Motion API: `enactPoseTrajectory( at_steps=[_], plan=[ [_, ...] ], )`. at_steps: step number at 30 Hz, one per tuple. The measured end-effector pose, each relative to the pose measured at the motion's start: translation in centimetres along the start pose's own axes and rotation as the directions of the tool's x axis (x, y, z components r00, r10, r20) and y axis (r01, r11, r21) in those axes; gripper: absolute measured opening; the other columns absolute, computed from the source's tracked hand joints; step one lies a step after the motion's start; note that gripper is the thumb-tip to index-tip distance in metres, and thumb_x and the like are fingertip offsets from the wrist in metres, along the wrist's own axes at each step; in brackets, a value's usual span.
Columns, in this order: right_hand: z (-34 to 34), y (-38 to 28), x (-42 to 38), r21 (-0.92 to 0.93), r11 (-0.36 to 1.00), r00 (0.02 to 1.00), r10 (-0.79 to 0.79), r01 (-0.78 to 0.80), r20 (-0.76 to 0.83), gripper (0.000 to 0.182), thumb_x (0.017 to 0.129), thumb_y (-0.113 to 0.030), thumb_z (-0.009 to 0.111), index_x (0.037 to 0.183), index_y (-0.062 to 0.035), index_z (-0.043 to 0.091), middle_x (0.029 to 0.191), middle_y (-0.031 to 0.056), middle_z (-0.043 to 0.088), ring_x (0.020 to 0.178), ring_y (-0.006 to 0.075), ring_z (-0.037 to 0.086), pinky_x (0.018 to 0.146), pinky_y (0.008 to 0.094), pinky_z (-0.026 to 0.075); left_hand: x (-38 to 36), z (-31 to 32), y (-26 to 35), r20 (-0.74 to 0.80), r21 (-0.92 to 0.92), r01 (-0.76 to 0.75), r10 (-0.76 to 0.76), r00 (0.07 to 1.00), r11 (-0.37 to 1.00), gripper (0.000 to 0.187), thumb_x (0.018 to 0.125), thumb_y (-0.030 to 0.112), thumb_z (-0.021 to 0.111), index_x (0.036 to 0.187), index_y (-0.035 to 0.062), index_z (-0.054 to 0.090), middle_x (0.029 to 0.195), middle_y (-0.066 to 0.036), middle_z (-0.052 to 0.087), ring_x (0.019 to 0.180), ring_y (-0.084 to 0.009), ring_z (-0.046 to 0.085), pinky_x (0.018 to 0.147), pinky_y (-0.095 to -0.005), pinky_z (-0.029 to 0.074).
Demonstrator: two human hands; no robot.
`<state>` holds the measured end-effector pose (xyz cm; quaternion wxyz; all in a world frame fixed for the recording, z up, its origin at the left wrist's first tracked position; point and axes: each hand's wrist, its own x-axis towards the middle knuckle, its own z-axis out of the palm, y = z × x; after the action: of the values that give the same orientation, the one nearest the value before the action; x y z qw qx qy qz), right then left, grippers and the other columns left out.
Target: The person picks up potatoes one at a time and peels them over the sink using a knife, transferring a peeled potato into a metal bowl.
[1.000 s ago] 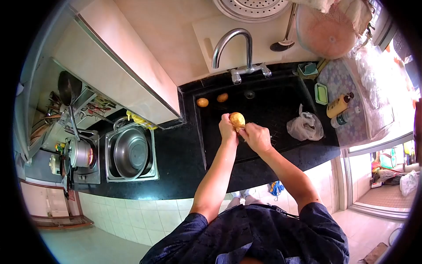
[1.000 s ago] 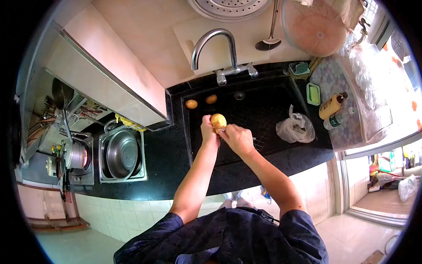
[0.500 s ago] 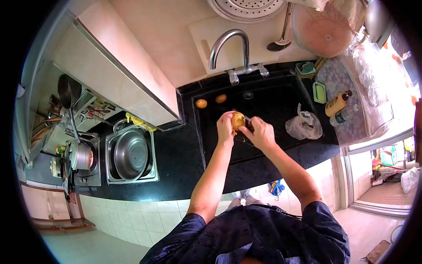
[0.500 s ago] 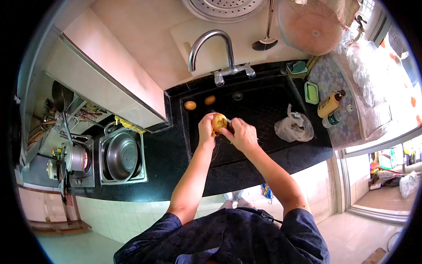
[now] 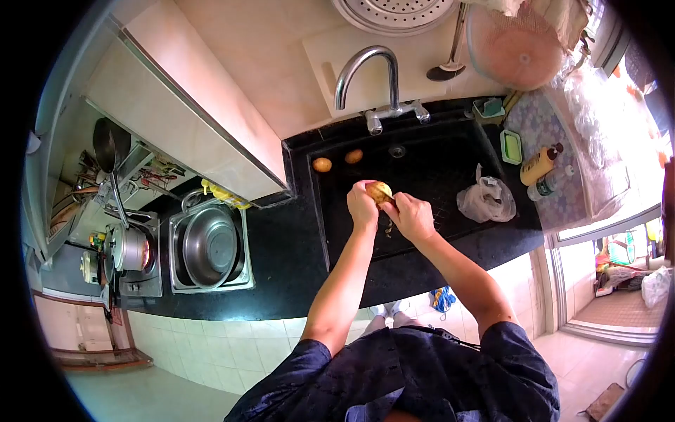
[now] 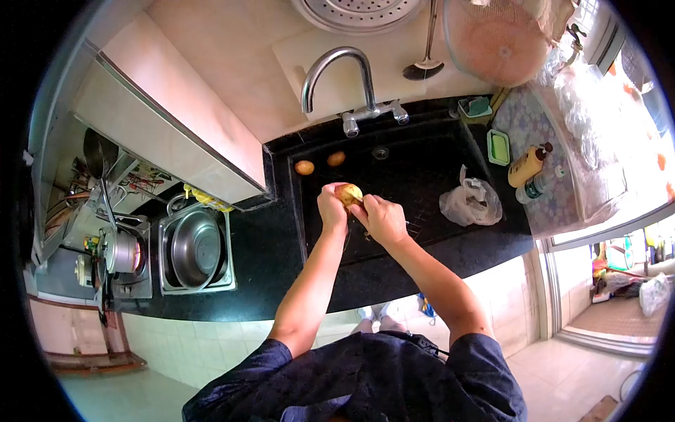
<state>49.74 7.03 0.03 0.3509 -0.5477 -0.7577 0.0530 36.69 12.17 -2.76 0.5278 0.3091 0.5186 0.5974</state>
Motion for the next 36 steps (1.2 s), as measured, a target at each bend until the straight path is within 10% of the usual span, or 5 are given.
enactPoseTrajectory(
  at_steps=[10, 15, 21, 36],
  plan=[
    [-0.4, -0.2, 0.0, 0.034, 0.997, 0.998, -0.065, 0.065, -0.002, 0.034, 0.092, -0.034, 0.068, 0.075, -0.0063, 0.057, 0.068, 0.009, 0.063, 0.059, 0.0298, 0.065, 0.053, 0.0401, 0.052, 0.6, -1.2, -1.3, 0.055, 0.164, -0.073, 0.064, 0.996, 0.984, 0.047, 0.094, 0.028, 0.038, 0.082, -0.0038, 0.069, 0.084, -0.015, 0.072, 0.075, -0.0276, 0.068, 0.071, -0.0375, 0.052],
    [-1.9, 0.3, 0.3, 0.114, 0.993, 0.999, -0.038, 0.035, 0.021, 0.036, 0.091, -0.035, 0.069, 0.074, -0.0058, 0.055, 0.069, 0.01, 0.062, 0.059, 0.0305, 0.064, 0.053, 0.04, 0.051, -1.1, -3.1, 3.7, 0.464, 0.068, 0.177, -0.188, 0.865, 0.982, 0.034, 0.098, 0.035, 0.045, 0.112, 0.0105, 0.063, 0.089, -0.005, 0.067, 0.073, -0.0149, 0.066, 0.066, -0.0333, 0.056],
    [-2.3, -1.3, 0.9, 0.166, 0.986, 0.999, 0.015, -0.021, 0.035, 0.036, 0.087, -0.03, 0.073, 0.071, -0.0049, 0.052, 0.067, 0.0121, 0.058, 0.058, 0.034, 0.06, 0.052, 0.0409, 0.047, -1.7, -1.3, 2.7, 0.318, -0.282, 0.165, -0.07, 0.946, 0.945, 0.027, 0.096, 0.034, 0.055, 0.1, 0.0091, 0.063, 0.088, -0.006, 0.067, 0.085, -0.0173, 0.067, 0.079, -0.0334, 0.056],
    [-1.3, -1.2, 0.2, 0.046, 0.992, 0.992, -0.119, 0.12, -0.034, 0.035, 0.092, -0.034, 0.068, 0.075, -0.0068, 0.055, 0.069, 0.0086, 0.062, 0.061, 0.0302, 0.065, 0.053, 0.0406, 0.051, -2.0, -0.2, 3.4, 0.01, -0.099, 0.154, -0.154, 0.988, 0.983, 0.035, 0.094, 0.033, 0.039, 0.087, 0.0068, 0.062, 0.078, -0.008, 0.064, 0.067, -0.0195, 0.063, 0.056, -0.0328, 0.051]
  ],
)
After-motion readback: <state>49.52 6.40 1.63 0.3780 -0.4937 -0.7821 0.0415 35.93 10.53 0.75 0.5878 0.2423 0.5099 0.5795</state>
